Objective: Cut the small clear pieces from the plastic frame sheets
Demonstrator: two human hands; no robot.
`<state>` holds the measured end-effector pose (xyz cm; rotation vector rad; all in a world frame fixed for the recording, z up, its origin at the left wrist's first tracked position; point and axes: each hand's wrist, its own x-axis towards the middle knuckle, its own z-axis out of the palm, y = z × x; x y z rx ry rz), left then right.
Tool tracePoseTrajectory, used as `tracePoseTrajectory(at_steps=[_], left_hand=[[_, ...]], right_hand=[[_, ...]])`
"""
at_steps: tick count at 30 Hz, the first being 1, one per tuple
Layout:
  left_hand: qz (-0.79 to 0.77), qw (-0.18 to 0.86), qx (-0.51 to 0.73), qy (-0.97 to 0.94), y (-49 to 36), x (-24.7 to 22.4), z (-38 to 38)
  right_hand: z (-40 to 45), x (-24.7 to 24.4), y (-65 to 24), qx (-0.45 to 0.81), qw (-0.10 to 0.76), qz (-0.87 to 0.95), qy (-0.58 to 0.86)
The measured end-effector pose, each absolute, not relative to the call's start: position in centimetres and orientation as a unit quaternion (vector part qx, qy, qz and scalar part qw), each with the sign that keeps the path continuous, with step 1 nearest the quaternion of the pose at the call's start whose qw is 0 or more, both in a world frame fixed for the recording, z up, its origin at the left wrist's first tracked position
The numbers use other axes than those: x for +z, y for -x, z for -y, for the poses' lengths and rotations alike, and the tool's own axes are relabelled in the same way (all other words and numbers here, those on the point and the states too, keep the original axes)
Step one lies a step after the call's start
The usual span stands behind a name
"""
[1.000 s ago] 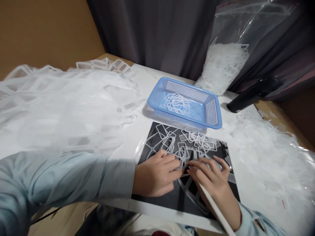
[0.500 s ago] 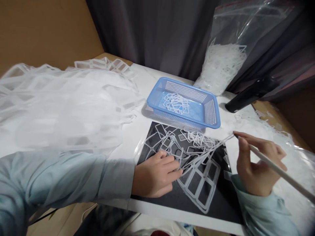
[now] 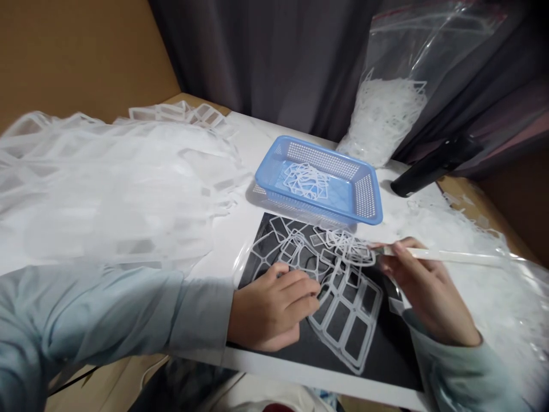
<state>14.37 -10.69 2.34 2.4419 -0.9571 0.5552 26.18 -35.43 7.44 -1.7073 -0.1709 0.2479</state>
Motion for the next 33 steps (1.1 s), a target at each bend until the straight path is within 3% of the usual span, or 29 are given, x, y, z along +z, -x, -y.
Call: tracePoseTrajectory(at_steps=[3,11,15,22,33], left_hand=[[0.388,0.224,0.197,-0.872,-14.4,2.5,10.5],[0.416,0.166,0.221,-0.866,-14.7,2.7,10.4],[0.422,0.153,0.222,-0.865,-14.7,2.7,10.3],[0.431,0.136,0.237,-0.860,-14.7,2.5,10.1],[0.365,0.240,0.192,-0.879,-14.3,2.6,10.8]], right_hand=[[35.0,6.6,-25.9,0.299,0.736,-0.037,0.606],[34.0,5.5,-24.6,0.366,0.734,-0.033,0.570],[33.6,5.1,-24.1,0.323,0.683,0.060,0.652],[33.4,4.7,-22.6,0.147,0.500,0.245,0.817],[33.3,6.4,-23.2,0.430,0.681,0.076,0.587]])
